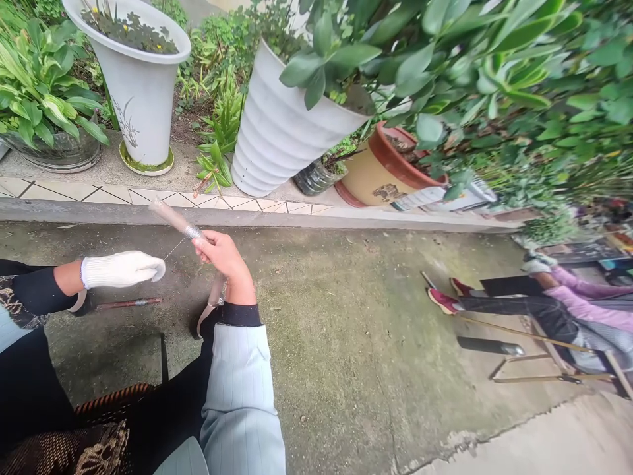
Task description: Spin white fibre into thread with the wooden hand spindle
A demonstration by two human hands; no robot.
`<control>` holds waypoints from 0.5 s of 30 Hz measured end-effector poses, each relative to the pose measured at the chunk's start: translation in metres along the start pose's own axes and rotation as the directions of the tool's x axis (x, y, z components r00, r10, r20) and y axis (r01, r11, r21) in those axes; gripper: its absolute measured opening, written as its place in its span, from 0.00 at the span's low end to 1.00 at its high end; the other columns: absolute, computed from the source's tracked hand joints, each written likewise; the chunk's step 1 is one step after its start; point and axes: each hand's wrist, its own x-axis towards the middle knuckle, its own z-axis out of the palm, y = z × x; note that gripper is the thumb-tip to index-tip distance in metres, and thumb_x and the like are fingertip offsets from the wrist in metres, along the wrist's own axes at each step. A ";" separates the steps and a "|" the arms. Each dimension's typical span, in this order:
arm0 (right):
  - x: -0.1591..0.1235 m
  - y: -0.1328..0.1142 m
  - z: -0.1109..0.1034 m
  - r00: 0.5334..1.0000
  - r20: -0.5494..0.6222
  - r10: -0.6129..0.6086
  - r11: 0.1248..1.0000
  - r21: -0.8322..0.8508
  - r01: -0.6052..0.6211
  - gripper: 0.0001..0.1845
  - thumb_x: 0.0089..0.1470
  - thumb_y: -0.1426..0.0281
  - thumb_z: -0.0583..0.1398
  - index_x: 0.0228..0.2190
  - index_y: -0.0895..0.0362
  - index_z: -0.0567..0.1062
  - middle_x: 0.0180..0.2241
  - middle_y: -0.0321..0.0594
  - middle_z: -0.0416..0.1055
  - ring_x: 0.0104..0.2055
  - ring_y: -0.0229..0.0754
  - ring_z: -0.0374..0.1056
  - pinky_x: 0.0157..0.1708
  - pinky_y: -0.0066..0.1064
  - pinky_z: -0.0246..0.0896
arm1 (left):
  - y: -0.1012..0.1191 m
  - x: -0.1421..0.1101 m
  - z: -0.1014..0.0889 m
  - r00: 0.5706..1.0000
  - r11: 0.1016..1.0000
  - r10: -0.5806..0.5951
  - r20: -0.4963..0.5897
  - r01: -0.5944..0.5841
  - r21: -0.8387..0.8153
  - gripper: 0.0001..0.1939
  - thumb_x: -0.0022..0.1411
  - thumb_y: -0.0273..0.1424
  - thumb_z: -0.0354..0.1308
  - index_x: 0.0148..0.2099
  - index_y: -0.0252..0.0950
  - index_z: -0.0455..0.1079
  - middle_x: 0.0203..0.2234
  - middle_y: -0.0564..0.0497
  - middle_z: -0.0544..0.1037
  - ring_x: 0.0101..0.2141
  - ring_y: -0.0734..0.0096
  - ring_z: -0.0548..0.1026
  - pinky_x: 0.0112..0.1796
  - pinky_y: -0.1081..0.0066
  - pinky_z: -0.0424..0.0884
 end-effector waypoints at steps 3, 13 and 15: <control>0.006 0.007 0.008 0.990 -0.138 0.027 0.963 -0.263 -0.063 0.18 0.52 0.60 0.59 0.42 0.56 0.74 0.26 0.33 0.68 0.25 0.34 0.59 0.28 0.26 0.54 | 0.007 0.001 0.003 0.997 0.997 0.072 0.003 -0.072 0.005 0.16 0.68 0.33 0.40 0.35 0.34 0.67 0.27 0.51 0.74 0.26 0.74 0.66 0.31 0.74 0.61; 0.013 0.013 0.030 0.958 0.127 0.257 0.630 -0.774 -0.066 0.14 0.51 0.58 0.60 0.36 0.52 0.77 0.31 0.38 0.74 0.31 0.38 0.65 0.27 0.27 0.48 | -0.008 0.001 0.000 0.997 0.960 0.075 -0.014 -0.069 0.271 0.14 0.68 0.33 0.44 0.36 0.35 0.69 0.23 0.53 0.72 0.21 0.75 0.56 0.26 0.72 0.50; 0.013 0.013 0.032 0.909 0.274 0.315 0.699 -0.715 -0.027 0.13 0.51 0.60 0.61 0.35 0.53 0.77 0.27 0.36 0.72 0.28 0.36 0.63 0.26 0.26 0.48 | -0.009 0.001 -0.008 0.997 0.954 0.071 -0.008 -0.066 0.293 0.14 0.68 0.33 0.44 0.36 0.34 0.69 0.23 0.53 0.72 0.21 0.75 0.56 0.26 0.72 0.49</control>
